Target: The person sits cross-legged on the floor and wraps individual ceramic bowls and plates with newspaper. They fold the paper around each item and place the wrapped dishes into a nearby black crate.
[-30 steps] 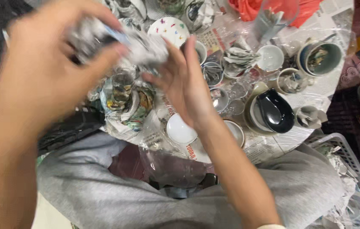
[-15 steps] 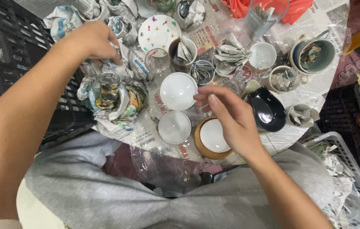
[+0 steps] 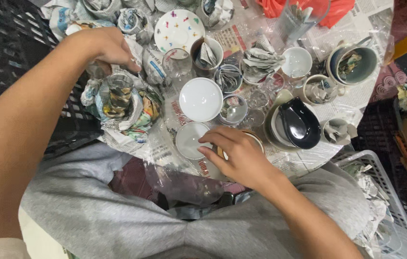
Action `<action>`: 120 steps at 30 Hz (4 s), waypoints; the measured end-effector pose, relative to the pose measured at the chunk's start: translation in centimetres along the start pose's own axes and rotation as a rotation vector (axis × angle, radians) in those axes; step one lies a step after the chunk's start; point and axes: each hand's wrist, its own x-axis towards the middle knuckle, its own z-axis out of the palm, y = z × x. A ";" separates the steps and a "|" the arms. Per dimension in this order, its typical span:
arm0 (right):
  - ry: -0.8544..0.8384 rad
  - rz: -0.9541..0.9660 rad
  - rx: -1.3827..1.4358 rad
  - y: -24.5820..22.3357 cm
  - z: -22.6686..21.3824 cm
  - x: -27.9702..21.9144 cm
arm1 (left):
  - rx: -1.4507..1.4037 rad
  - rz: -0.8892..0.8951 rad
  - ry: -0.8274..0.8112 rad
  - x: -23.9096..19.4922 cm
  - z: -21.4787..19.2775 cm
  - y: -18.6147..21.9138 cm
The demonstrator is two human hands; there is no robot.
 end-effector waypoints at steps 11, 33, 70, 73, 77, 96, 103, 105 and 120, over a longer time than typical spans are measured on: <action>-0.027 -0.171 -0.160 1.4 2.3 -0.6 | 0.099 0.216 0.122 4.3 2.4 -3.9; -0.012 -0.181 -0.243 1.1 1.9 -0.5 | -0.407 1.000 0.861 -22.9 4.8 5.2; 0.248 -0.058 -0.698 8.5 -0.7 7.4 | -0.602 0.721 0.756 -20.4 29.0 4.4; 0.209 -0.011 -0.723 9.6 -0.4 8.5 | -0.659 0.700 0.766 -21.0 29.3 3.3; 0.264 0.000 -0.693 9.8 0.0 9.5 | -0.730 0.683 0.799 -21.4 29.9 2.2; 0.185 0.317 0.598 0.5 4.6 -2.7 | -1.511 0.768 0.355 -22.5 27.2 2.5; 0.069 0.399 0.687 -2.4 10.2 -7.1 | -1.359 0.782 0.281 -22.0 30.2 0.1; 0.054 0.397 0.745 -2.7 10.9 -7.8 | -1.354 0.709 0.300 -21.8 31.4 -0.6; 0.137 0.330 0.329 -0.2 16.7 -11.9 | -2.039 0.629 -0.184 -17.9 38.4 -1.2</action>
